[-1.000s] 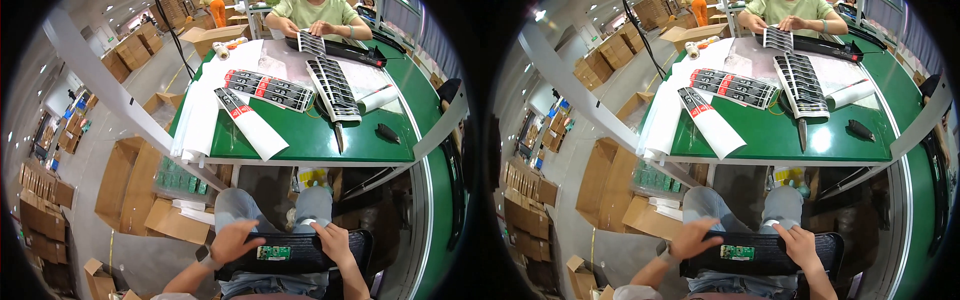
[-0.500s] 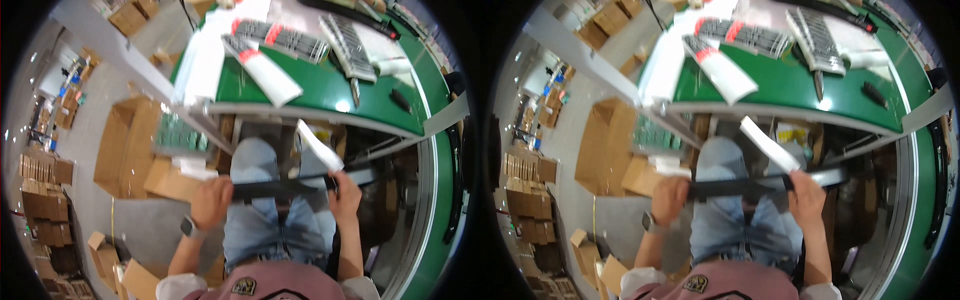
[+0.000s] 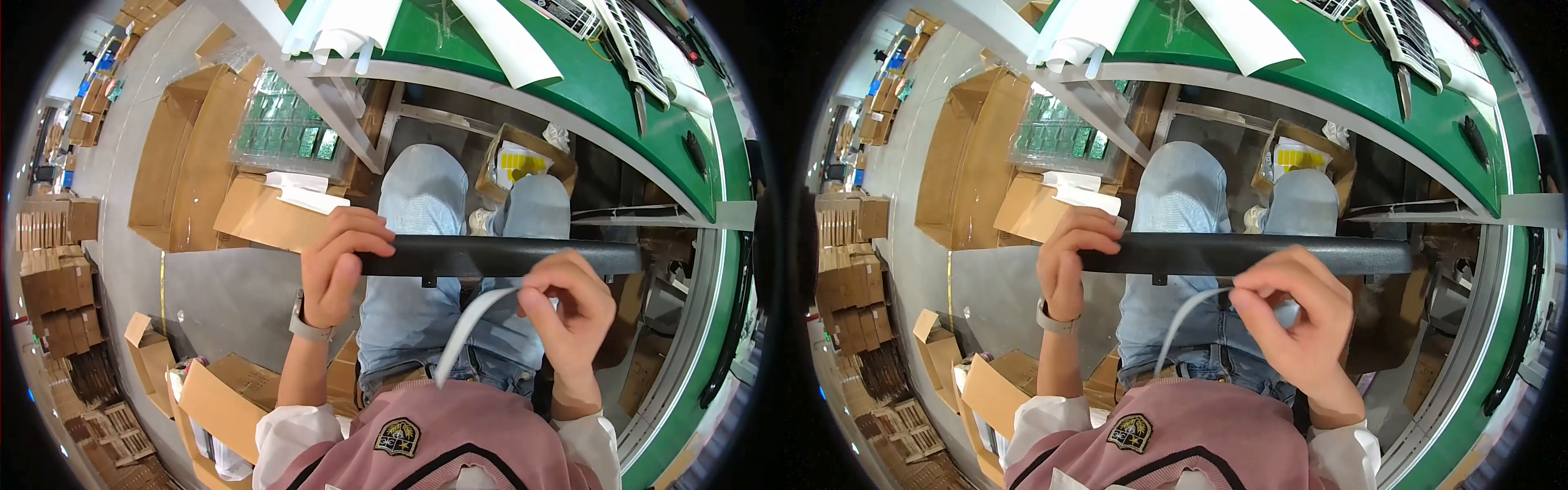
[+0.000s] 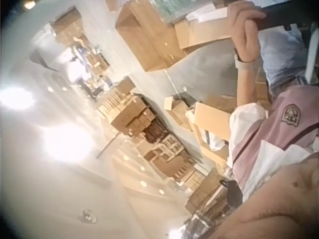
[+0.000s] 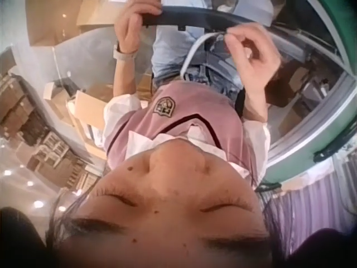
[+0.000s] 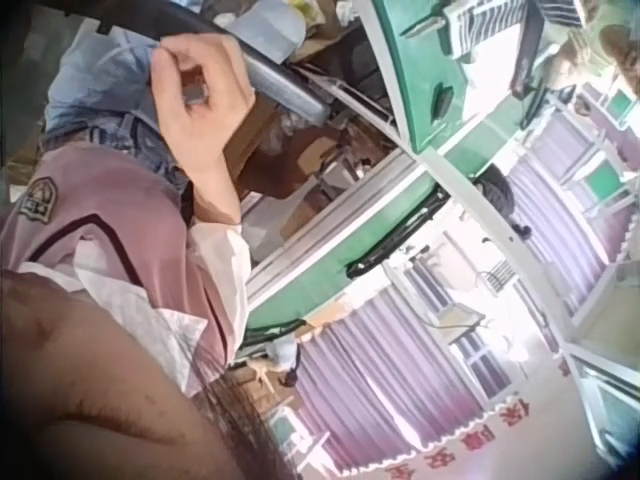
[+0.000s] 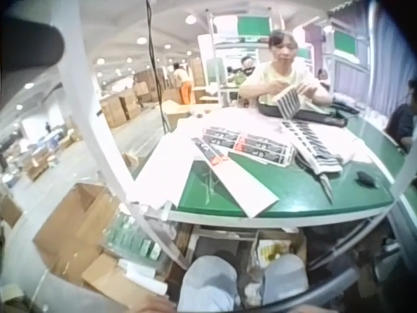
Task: Peeling instruction and warning labels from sheets and applying them to black plastic components on a production line.
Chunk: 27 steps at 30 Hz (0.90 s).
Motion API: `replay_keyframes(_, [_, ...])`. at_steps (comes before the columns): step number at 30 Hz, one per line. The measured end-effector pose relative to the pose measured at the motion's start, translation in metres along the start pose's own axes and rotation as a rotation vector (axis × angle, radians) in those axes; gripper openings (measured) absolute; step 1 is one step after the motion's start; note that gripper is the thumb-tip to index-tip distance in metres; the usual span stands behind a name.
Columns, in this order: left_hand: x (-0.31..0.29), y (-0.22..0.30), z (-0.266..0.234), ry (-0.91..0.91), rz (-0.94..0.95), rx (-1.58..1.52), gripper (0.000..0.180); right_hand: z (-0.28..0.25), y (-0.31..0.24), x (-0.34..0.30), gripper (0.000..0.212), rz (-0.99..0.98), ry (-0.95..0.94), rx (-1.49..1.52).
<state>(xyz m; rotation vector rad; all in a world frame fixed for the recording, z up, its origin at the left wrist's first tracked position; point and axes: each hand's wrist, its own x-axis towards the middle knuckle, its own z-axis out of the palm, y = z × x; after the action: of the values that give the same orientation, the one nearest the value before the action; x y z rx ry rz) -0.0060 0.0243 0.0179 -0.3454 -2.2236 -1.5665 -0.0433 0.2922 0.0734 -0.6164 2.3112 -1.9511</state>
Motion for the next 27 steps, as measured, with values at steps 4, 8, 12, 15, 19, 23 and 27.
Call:
replay_keyframes(4, [-0.011,-0.013,-0.008,-0.093,-0.007,-0.221,0.043,0.015,0.010,0.006,0.008,0.128,-0.050,-0.033])
replay_keyframes(8, [-0.007,-0.009,-0.007,-0.041,-0.029,-0.230,0.036,0.022,0.020,0.006,0.007,0.200,-0.038,0.066])
replay_keyframes(12, [-0.006,-0.005,-0.007,-0.055,-0.088,-0.177,0.018,0.026,0.022,0.008,0.007,0.182,-0.007,0.067])
replay_keyframes(15, [-0.006,-0.007,-0.005,-0.022,-0.110,-0.162,0.018,0.029,0.024,0.008,0.008,0.224,-0.012,-0.061])
replay_keyframes(19, [-0.007,-0.002,-0.006,-0.057,-0.212,-0.099,0.021,0.031,0.023,0.007,0.010,0.343,-0.024,-0.079])
replay_keyframes(23, [-0.010,-0.007,-0.007,-0.066,-0.171,-0.043,0.022,0.033,0.027,0.007,0.011,0.287,-0.068,-0.169])
replay_keyframes(27, [-0.010,-0.009,-0.006,-0.067,-0.180,-0.026,0.023,0.037,0.029,0.007,0.012,0.187,-0.066,-0.264])
